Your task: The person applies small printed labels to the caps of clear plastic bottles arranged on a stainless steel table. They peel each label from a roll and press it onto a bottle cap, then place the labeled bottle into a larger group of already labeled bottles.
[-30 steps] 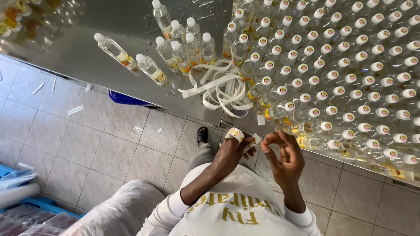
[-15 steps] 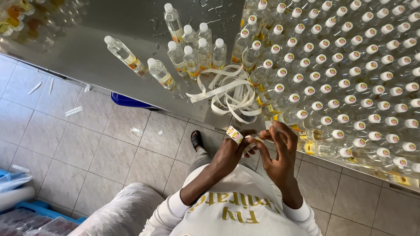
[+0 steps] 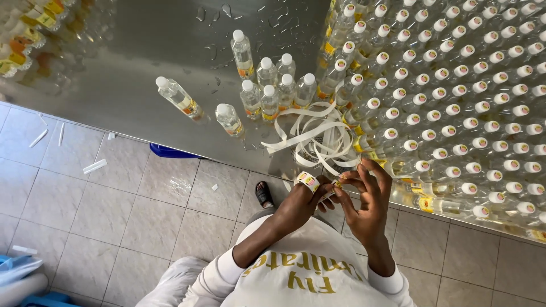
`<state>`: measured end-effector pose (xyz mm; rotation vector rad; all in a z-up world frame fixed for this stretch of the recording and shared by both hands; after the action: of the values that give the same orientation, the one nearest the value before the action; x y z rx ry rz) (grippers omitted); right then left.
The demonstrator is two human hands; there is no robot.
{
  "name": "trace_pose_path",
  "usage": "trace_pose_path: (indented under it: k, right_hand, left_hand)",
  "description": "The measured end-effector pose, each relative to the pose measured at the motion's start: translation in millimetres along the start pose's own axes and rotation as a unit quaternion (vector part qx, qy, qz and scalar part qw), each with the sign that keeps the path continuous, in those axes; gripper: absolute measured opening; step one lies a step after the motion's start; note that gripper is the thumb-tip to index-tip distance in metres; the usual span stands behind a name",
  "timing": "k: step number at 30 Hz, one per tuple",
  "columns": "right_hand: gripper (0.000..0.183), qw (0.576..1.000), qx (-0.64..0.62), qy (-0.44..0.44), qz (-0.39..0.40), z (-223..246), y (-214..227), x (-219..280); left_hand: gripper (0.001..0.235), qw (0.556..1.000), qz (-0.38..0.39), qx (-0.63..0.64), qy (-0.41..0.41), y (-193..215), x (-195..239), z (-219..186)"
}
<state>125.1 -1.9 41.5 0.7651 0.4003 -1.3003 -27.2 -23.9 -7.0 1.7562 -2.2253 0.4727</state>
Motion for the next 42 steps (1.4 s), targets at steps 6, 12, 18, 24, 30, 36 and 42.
trace_pose_path:
  k: [6, 12, 18, 24, 30, 36, 42]
  right_hand:
    - [0.070, 0.999, 0.003, -0.034, -0.019, 1.5, -34.3, -2.9]
    - [0.066, 0.993, 0.119, -0.005, 0.005, 13.3, -55.3, -13.2]
    - [0.064, 0.987, 0.152, -0.033, 0.050, 1.4, -54.6, -22.5]
    - [0.051, 0.985, 0.118, -0.066, 0.110, -32.9, -38.5, -44.2]
    - [0.048, 0.964, -0.094, -0.190, 0.162, -112.3, -10.4, -130.0]
    - [0.056, 0.967, -0.107, -0.211, 0.097, -287.5, -0.1, -288.9]
    - [0.067, 0.968, -0.096, -0.228, -0.039, -523.8, -22.5, -357.2]
  left_hand:
    - [0.034, 0.997, 0.002, -0.074, -0.016, 34.1, -0.3, 8.1]
    - [0.036, 0.990, 0.012, -0.140, -0.002, 52.7, 0.0, 1.8]
    - [0.034, 0.992, 0.000, -0.120, 0.027, 58.5, -17.2, 8.1]
    - [0.037, 0.992, -0.025, -0.102, 0.068, 52.5, -48.0, 15.4]
    - [0.040, 0.989, -0.073, 0.003, 0.127, 56.0, -75.9, 3.4]
    - [0.041, 0.955, -0.085, 0.237, 0.160, 39.5, -88.9, 8.2]
    - [0.041, 0.888, -0.137, 0.367, 0.241, 32.3, -86.7, 11.4]
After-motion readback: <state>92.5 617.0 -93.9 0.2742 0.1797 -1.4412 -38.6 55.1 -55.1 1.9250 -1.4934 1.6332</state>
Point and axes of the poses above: each hand's wrist, its own x-axis away from the middle knuckle, its own y-axis out of the back of the hand, z = x × y, the point moved 5 cm from there along -x, towards the middle knuckle, and after that the axes turned 8 degrees about y, right-handed, at the moved point
